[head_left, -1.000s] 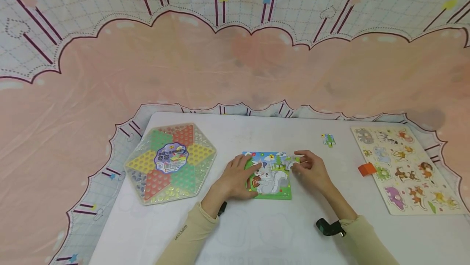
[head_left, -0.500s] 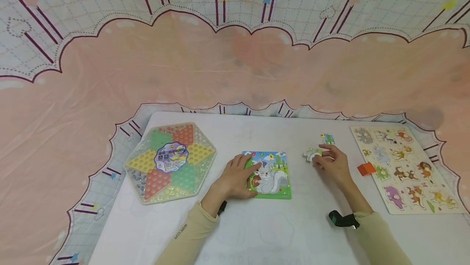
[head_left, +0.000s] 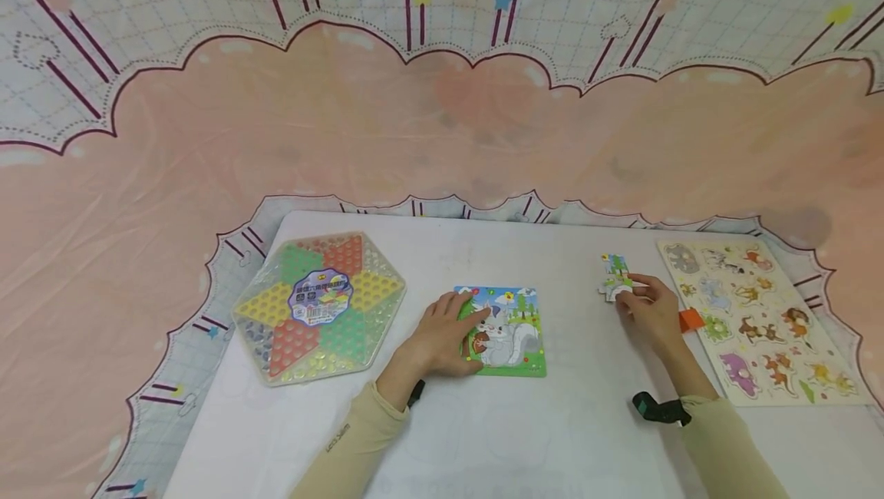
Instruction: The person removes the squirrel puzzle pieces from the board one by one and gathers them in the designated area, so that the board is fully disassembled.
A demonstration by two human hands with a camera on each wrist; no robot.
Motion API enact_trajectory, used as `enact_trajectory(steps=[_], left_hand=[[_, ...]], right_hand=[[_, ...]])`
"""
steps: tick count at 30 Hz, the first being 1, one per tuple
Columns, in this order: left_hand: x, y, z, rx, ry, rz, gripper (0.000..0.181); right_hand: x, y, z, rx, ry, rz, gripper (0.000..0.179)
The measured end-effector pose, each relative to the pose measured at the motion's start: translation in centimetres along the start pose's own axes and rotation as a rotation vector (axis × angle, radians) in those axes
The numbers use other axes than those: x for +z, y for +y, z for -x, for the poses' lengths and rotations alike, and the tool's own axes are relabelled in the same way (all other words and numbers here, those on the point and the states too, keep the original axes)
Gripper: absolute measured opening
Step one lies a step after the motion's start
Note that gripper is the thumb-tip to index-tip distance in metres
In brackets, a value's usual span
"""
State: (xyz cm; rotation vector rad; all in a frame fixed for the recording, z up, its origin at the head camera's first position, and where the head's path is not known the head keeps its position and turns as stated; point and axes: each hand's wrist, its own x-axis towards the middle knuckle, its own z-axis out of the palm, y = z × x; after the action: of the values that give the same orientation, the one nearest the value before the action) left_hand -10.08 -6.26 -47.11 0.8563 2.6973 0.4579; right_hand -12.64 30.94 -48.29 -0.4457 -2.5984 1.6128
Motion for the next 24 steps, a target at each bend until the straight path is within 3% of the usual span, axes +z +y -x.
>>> enact_trajectory(steps=[10,17,24], left_hand=[[0.2,-0.1,-0.1,-0.011,-0.006,-0.009,0.079],[0.2,-0.1,-0.1,-0.01,-0.007,-0.023,0.078],[0.1,-0.1,-0.1,-0.012,-0.017,-0.015,0.079]], right_hand=[[-0.4,0.0,-0.5,0.094,0.017,0.068,0.052],[-0.1,-0.3,-0.7,0.14,0.004,0.179,0.069],[0.8,-0.5,-0.7,0.091,0.012,0.335,0.069]])
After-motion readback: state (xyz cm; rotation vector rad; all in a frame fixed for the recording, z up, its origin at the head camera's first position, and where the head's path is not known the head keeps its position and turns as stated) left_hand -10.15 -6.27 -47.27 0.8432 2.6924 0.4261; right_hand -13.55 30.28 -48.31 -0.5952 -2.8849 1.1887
